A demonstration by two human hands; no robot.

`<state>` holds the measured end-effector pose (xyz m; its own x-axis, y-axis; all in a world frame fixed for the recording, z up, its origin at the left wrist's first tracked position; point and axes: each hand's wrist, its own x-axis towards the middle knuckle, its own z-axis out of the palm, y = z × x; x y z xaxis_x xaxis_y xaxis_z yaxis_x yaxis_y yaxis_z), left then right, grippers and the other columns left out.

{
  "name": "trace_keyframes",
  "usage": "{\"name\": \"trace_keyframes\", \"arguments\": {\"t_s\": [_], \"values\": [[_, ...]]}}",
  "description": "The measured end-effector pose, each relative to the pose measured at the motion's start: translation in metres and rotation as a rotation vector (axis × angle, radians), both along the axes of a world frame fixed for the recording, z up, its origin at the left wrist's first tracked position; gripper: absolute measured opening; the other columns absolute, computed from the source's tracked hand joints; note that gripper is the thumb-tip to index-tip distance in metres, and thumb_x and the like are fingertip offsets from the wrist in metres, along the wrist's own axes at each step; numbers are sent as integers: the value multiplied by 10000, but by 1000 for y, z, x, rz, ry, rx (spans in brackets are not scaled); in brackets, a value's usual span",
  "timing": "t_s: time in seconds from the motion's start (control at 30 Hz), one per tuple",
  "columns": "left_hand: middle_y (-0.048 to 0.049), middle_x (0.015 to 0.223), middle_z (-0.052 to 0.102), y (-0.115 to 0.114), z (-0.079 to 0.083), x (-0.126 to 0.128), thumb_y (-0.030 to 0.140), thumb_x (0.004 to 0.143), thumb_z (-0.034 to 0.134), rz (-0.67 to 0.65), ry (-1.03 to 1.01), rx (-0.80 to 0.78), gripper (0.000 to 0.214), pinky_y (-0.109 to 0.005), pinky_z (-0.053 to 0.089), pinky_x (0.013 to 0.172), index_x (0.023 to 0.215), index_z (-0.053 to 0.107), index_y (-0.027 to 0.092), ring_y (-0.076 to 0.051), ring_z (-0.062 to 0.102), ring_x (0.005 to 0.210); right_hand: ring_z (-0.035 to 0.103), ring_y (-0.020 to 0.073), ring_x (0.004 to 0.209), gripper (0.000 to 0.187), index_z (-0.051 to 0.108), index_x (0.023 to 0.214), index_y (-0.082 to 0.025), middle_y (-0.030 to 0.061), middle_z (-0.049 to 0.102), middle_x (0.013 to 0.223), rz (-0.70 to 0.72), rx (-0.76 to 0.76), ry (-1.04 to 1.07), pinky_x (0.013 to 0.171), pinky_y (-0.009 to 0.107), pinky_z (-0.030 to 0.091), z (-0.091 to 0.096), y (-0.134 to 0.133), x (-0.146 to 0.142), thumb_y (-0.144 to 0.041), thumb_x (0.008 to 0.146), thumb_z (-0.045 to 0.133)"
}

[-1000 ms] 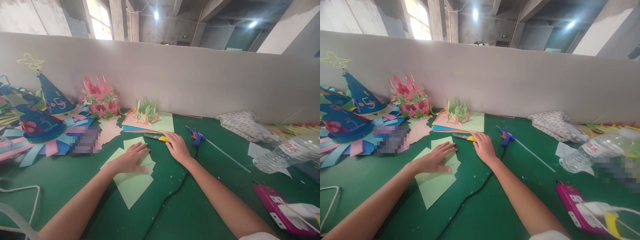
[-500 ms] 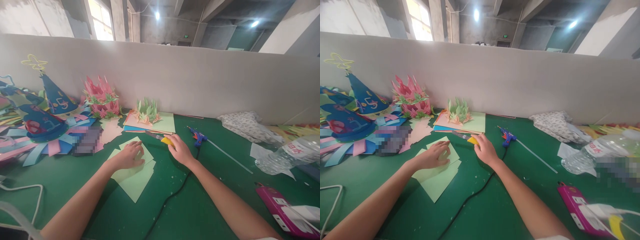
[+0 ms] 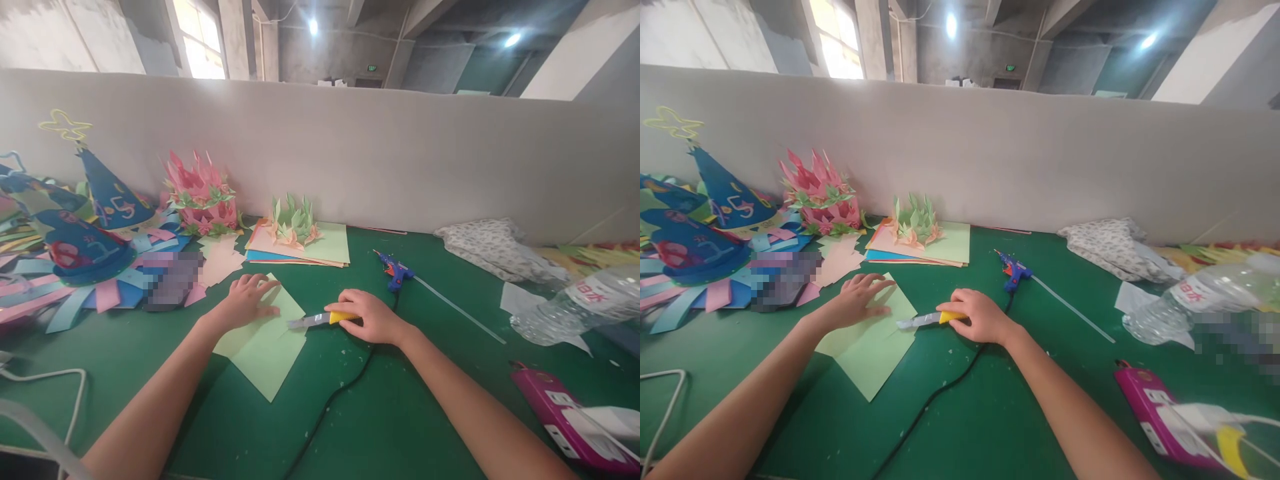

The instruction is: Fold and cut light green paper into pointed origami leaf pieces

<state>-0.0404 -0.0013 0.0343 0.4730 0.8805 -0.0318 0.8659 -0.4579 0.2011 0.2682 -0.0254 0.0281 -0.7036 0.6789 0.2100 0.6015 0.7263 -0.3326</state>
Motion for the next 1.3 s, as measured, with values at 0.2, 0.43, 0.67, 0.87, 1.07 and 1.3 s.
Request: {"name": "trace_keyframes", "arguments": {"t_s": [0.2, 0.43, 0.67, 0.87, 1.07, 1.3], "values": [[-1, 1417, 337, 6, -4, 7, 468, 924, 234, -219, -96, 95, 437, -465, 202, 1054, 1318, 381, 347, -263, 220, 1321, 473, 159, 737, 381, 601, 1138, -259, 49, 530, 839, 95, 42, -2, 662, 298, 386, -1, 1, 1, -160, 789, 483], [21, 1461, 269, 10, -15, 4, 489, 922, 196, -268, -84, -35, 475, -453, 122, 1101, 1345, 345, 333, -237, 152, 1361, 473, 166, 735, 366, 612, 1122, -255, 55, 540, 840, 54, 100, -12, 681, 313, 382, -4, 3, 8, -169, 793, 476], [21, 1466, 255, 11, -18, -1, 492, 921, 193, -233, -80, -17, 476, -470, 141, 1095, 1351, 333, 342, -251, 146, 1361, 479, 165, 738, 364, 599, 1144, -246, 59, 545, 848, 3, 132, -6, 673, 309, 395, -8, 6, 7, -183, 815, 458], [0, 1474, 235, 10, -17, -2, 536, 901, 208, -186, -51, -14, 512, -497, 174, 1075, 1356, 326, 333, -275, 134, 1361, 481, 163, 730, 362, 594, 1152, -249, 59, 549, 848, -25, 146, -8, 669, 307, 397, -10, 6, 5, -190, 826, 449], [-1, 1471, 244, 9, -15, -2, 536, 902, 196, -166, -45, -18, 512, -495, 177, 1073, 1352, 334, 335, -280, 146, 1358, 483, 161, 731, 357, 612, 1127, -257, 53, 548, 843, -7, 141, -16, 673, 307, 397, -10, 7, 8, -184, 808, 469], [-27, 1468, 252, 9, -15, -2, 537, 902, 195, -167, -41, -16, 520, -499, 174, 1070, 1351, 340, 320, -276, 161, 1355, 489, 161, 734, 364, 590, 1156, -252, 56, 552, 849, -47, 167, -11, 671, 305, 400, -13, 8, 6, -192, 827, 448]]}}
